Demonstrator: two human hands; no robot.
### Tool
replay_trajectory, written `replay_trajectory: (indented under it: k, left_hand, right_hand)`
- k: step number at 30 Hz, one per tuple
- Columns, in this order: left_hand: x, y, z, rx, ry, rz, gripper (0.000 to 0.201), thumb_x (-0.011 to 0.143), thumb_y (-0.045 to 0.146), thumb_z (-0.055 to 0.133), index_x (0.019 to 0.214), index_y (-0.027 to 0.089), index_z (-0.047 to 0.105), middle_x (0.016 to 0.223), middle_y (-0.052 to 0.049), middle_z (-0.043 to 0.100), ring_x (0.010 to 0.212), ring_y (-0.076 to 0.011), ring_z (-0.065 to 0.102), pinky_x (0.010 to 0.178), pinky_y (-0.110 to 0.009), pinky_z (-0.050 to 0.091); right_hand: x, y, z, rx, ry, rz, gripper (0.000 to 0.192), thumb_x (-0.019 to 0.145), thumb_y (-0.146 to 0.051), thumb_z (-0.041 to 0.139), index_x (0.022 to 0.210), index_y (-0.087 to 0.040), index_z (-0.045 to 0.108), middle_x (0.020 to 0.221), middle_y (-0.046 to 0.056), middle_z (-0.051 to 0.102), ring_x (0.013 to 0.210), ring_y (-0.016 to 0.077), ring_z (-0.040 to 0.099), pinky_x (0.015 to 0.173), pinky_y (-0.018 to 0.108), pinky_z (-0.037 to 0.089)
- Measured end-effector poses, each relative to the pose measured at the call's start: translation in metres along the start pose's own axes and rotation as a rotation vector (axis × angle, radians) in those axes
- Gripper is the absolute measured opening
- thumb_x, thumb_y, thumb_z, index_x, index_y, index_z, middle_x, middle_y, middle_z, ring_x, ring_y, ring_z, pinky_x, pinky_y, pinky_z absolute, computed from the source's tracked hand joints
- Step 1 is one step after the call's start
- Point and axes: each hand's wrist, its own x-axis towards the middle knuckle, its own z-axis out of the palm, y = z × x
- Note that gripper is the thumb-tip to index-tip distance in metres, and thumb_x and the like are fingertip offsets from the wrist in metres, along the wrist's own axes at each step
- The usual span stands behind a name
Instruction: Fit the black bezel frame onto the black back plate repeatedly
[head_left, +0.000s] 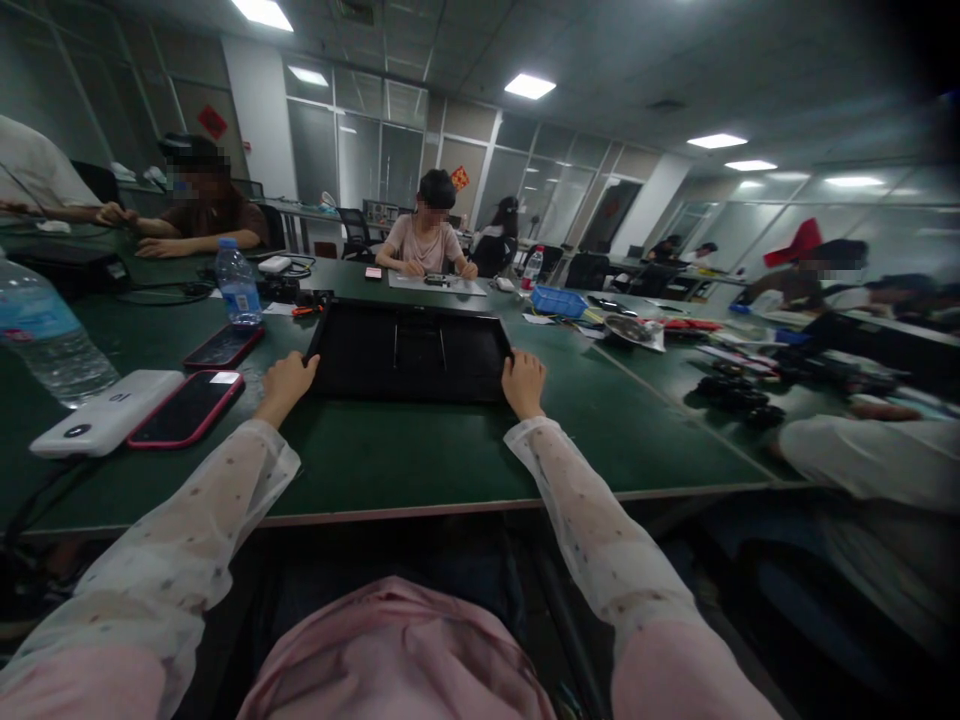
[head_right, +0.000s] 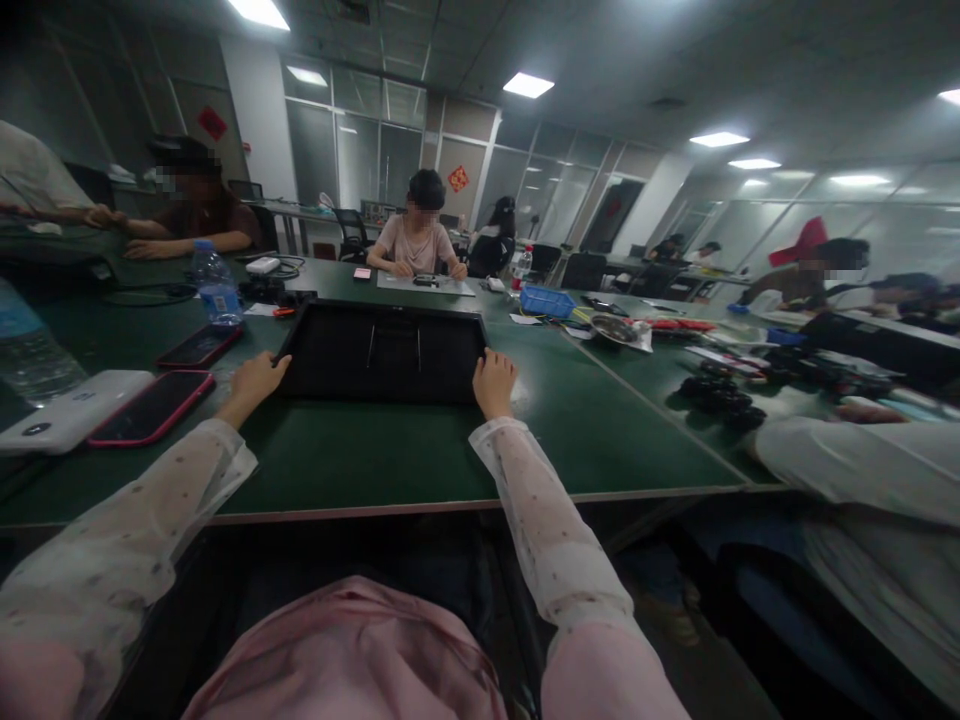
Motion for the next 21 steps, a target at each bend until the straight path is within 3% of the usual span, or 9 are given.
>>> replay_trajectory:
  k: [6,9,14,21]
  left_hand:
    - [0.004,-0.004,0.003,-0.006,-0.009,0.000,0.063,0.107,0.059,0.042,0.141,0.012,0.067,0.131,-0.026,0.072,0.125,-0.0445,0.068,0.099,-0.051,0.053]
    - [0.006,-0.005,0.004,-0.014,-0.021,0.001,0.065,0.106,0.060,0.040,0.141,0.012,0.067,0.132,-0.026,0.072,0.125,-0.0450,0.067,0.099,-0.052,0.053]
    - [0.009,-0.007,0.006,-0.020,-0.020,0.007,0.066,0.105,0.061,0.040,0.141,0.012,0.067,0.132,-0.027,0.072,0.125,-0.0455,0.067,0.098,-0.052,0.053]
    - [0.006,-0.005,0.003,-0.011,-0.011,0.013,0.063,0.105,0.059,0.042,0.137,0.012,0.069,0.130,-0.028,0.072,0.124,-0.0450,0.067,0.097,-0.051,0.054]
  right_hand:
    - [-0.024,-0.094,0.012,0.124,-0.047,-0.223,0.051,0.112,-0.032,0.032,0.146,-0.008,0.061,0.141,0.025,0.065,0.133,0.0324,0.055,0.112,0.047,0.038]
    - [-0.032,-0.121,0.021,0.128,-0.078,-0.284,0.052,0.113,-0.036,0.033,0.149,-0.008,0.059,0.144,0.025,0.063,0.135,0.0329,0.054,0.114,0.048,0.038]
    - [-0.034,-0.122,0.030,0.101,-0.127,-0.277,0.052,0.113,-0.036,0.035,0.151,-0.007,0.057,0.144,0.024,0.063,0.133,0.0337,0.055,0.114,0.049,0.039]
    - [-0.035,-0.123,0.023,0.087,-0.175,-0.288,0.049,0.113,-0.033,0.036,0.152,-0.010,0.056,0.139,0.023,0.066,0.129,0.0317,0.058,0.109,0.046,0.043]
